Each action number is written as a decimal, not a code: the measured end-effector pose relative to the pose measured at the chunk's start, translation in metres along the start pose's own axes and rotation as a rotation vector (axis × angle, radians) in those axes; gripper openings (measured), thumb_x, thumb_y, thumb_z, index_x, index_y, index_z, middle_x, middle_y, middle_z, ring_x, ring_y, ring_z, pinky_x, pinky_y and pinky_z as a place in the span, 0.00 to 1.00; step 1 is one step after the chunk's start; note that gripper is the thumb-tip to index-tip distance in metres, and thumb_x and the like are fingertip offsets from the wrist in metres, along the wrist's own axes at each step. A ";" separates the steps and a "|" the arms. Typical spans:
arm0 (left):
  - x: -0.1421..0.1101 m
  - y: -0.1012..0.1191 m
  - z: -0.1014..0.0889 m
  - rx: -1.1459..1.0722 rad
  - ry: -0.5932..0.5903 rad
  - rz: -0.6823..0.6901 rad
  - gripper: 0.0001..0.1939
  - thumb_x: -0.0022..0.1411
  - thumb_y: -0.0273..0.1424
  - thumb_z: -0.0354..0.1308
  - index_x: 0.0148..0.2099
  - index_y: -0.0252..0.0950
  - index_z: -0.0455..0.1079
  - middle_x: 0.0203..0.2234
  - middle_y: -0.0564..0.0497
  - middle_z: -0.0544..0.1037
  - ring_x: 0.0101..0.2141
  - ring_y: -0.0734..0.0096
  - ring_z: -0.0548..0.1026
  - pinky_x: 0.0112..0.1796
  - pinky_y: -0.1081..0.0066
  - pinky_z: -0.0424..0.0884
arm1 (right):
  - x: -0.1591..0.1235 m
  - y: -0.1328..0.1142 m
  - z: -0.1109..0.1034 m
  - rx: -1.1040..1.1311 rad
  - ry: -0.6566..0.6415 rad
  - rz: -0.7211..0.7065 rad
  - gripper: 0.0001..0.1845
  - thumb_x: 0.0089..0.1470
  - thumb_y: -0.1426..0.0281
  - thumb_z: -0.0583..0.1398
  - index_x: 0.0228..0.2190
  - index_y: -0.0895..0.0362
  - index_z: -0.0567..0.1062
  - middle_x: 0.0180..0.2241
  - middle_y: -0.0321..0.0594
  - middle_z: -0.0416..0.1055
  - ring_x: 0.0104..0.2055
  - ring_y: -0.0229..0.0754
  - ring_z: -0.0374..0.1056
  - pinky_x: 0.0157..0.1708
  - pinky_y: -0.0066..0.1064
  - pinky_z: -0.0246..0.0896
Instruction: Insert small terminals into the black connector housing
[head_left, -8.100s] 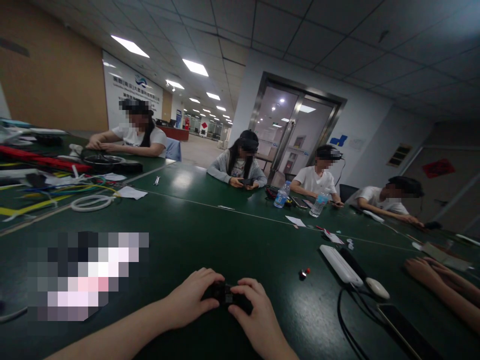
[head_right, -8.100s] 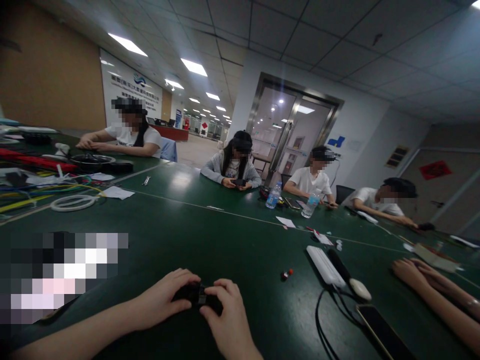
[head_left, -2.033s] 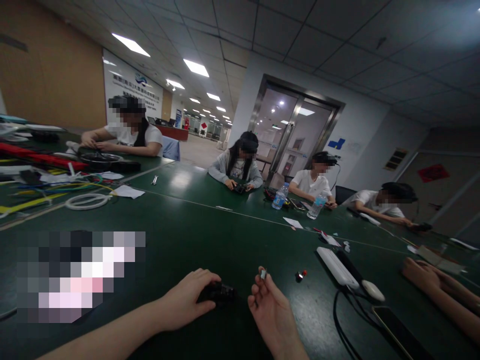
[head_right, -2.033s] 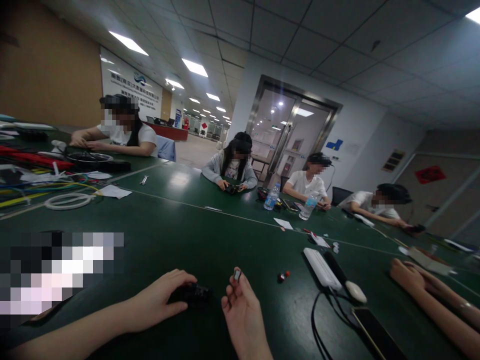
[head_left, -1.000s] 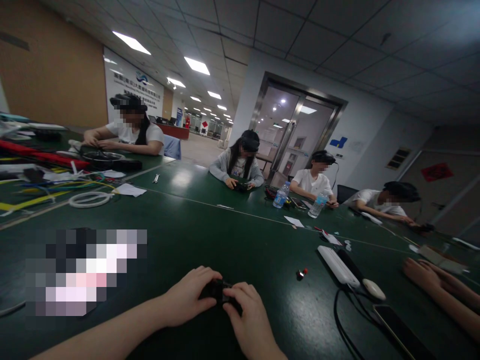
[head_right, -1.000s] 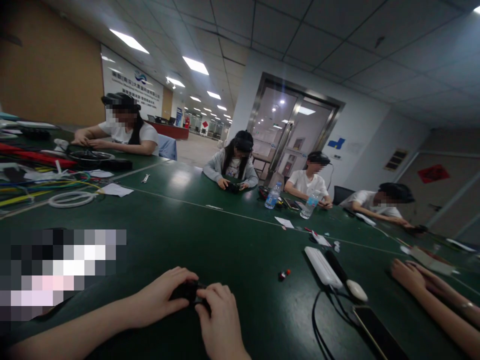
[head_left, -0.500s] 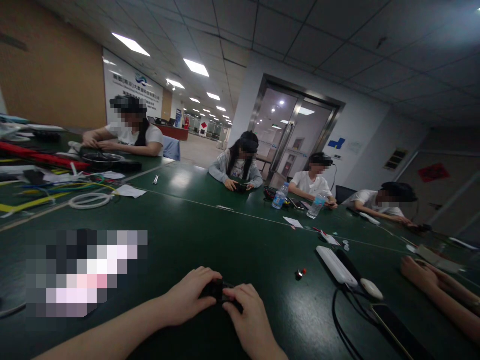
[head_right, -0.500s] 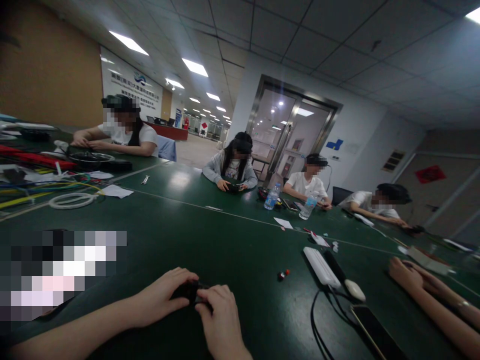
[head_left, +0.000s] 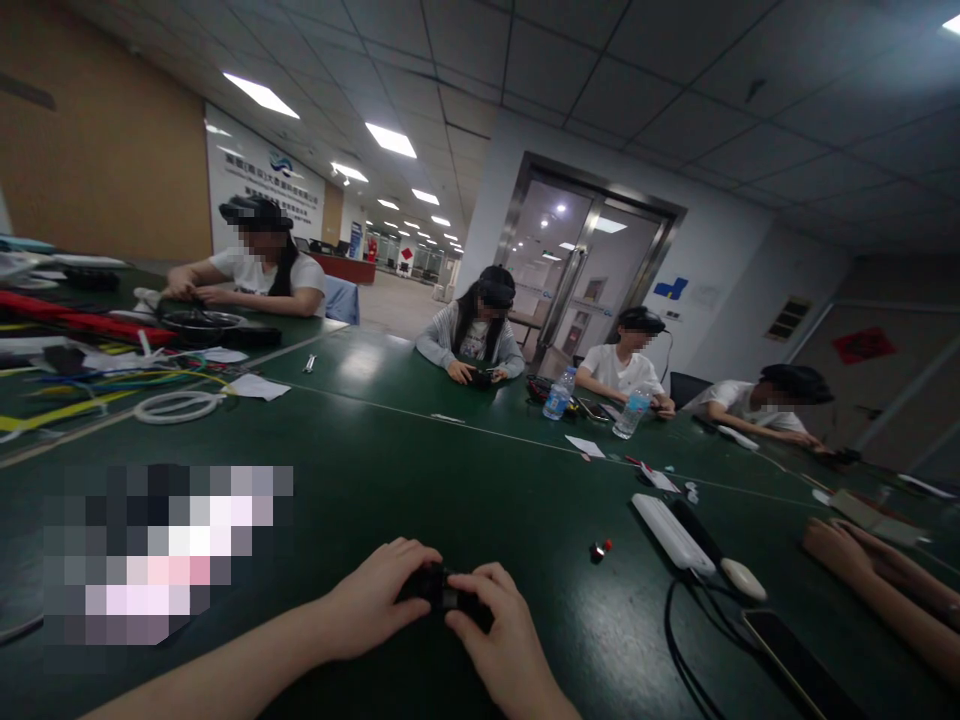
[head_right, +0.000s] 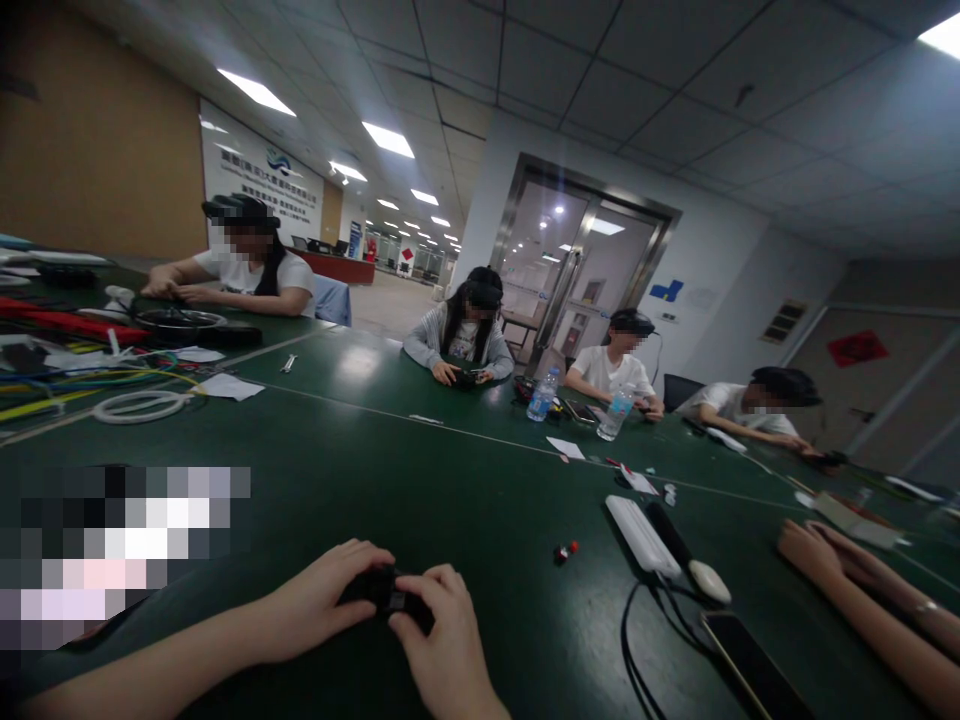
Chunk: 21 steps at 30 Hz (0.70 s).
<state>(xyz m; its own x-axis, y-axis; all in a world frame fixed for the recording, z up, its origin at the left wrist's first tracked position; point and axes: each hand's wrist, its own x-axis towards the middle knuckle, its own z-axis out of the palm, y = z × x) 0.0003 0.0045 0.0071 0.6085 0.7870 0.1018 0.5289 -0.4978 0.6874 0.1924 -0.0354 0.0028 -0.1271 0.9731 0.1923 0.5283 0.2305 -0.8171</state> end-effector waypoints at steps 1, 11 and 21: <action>0.000 0.000 0.000 -0.001 -0.002 -0.001 0.17 0.54 0.32 0.55 0.48 0.44 0.62 0.41 0.53 0.69 0.43 0.65 0.65 0.43 0.67 0.61 | 0.000 0.000 0.000 -0.011 -0.008 0.001 0.13 0.43 0.72 0.59 0.32 0.45 0.75 0.34 0.36 0.66 0.38 0.45 0.62 0.38 0.35 0.54; 0.000 -0.001 0.000 -0.004 -0.003 -0.007 0.19 0.54 0.32 0.55 0.49 0.44 0.61 0.42 0.53 0.69 0.44 0.65 0.65 0.44 0.67 0.60 | 0.000 -0.004 0.000 -0.048 -0.046 0.039 0.12 0.43 0.72 0.58 0.32 0.46 0.74 0.35 0.35 0.65 0.38 0.43 0.63 0.37 0.33 0.56; 0.001 -0.004 0.002 0.005 0.007 -0.011 0.19 0.54 0.31 0.55 0.50 0.44 0.60 0.44 0.54 0.68 0.45 0.66 0.64 0.46 0.66 0.60 | -0.001 0.002 0.000 -0.109 -0.010 0.054 0.25 0.38 0.76 0.59 0.41 0.49 0.69 0.42 0.36 0.66 0.47 0.42 0.60 0.47 0.32 0.52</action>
<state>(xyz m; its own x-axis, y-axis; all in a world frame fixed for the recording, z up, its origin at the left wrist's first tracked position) 0.0002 0.0066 0.0028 0.5984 0.7949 0.0997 0.5381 -0.4911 0.6850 0.1938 -0.0356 0.0013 -0.1036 0.9842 0.1437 0.6225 0.1769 -0.7624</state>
